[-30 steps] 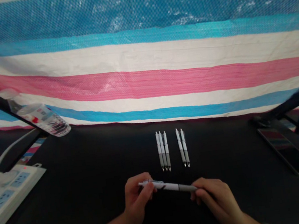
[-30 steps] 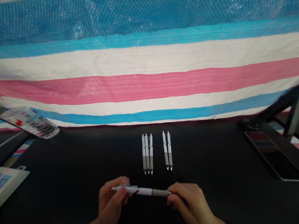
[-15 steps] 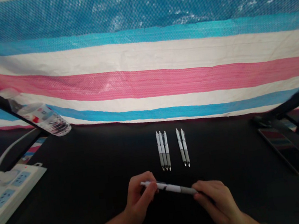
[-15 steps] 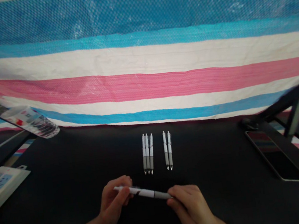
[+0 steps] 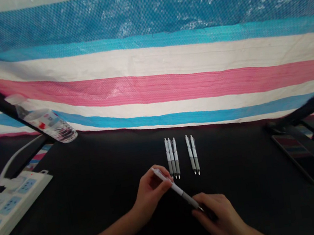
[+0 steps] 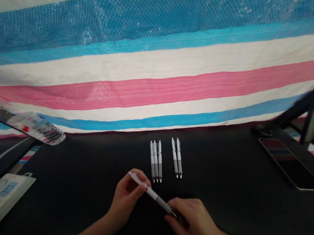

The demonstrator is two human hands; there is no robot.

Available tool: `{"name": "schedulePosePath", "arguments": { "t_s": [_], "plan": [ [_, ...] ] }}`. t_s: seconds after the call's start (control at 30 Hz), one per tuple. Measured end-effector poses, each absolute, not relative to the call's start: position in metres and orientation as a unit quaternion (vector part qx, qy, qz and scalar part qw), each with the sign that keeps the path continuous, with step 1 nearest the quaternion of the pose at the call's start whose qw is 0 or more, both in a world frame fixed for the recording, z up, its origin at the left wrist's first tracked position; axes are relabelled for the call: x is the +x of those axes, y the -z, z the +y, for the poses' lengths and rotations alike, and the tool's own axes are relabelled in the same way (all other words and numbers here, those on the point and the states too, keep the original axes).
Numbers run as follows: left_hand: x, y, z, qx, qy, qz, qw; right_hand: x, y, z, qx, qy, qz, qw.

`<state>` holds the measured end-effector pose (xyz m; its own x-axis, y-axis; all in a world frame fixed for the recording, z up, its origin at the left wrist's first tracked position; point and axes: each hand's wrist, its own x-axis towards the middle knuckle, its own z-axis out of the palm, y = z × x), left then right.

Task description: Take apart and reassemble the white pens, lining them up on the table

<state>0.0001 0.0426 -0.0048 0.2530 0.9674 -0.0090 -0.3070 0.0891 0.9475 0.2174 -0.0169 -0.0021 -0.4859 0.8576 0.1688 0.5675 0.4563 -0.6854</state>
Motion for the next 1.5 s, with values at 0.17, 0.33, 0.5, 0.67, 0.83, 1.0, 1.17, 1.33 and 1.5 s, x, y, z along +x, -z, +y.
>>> {"name": "schedulePosePath", "arguments": {
  "t_s": [0.17, 0.33, 0.5, 0.67, 0.83, 1.0, 1.17, 1.33, 1.5],
  "plan": [
    [0.002, 0.005, 0.051, 0.423, -0.491, 0.345, 0.679, 0.211, -0.005, -0.017, -0.416, -0.346, -0.812, 0.219],
    [0.002, 0.001, 0.054, 0.418, -0.491, 0.359, 0.675, 0.212, -0.003, -0.016, -0.417, -0.353, -0.809, 0.216],
    [0.002, 0.001, 0.057, 0.431, -0.49, 0.378, 0.657, 0.214, 0.001, -0.016, -0.419, -0.345, -0.812, 0.213],
    [0.002, -0.001, 0.058, 0.434, -0.484, 0.377, 0.659, 0.214, 0.003, -0.016, -0.42, -0.344, -0.811, 0.218],
    [0.001, 0.001, 0.06, 0.428, -0.505, 0.4, 0.634, 0.214, 0.003, -0.016, -0.427, -0.345, -0.807, 0.216],
    [0.001, 0.0, 0.06, 0.419, -0.519, 0.428, 0.609, 0.214, 0.002, -0.014, -0.43, -0.35, -0.805, 0.21],
    [0.001, -0.002, 0.061, 0.417, -0.523, 0.431, 0.605, 0.215, 0.005, -0.015, -0.432, -0.351, -0.805, 0.206],
    [0.001, -0.002, 0.061, 0.412, -0.525, 0.44, 0.601, 0.216, 0.006, -0.016, -0.431, -0.346, -0.806, 0.213],
    [0.001, -0.003, 0.061, 0.42, -0.532, 0.442, 0.588, 0.216, 0.007, -0.015, -0.43, -0.339, -0.808, 0.217]
  ]
}}
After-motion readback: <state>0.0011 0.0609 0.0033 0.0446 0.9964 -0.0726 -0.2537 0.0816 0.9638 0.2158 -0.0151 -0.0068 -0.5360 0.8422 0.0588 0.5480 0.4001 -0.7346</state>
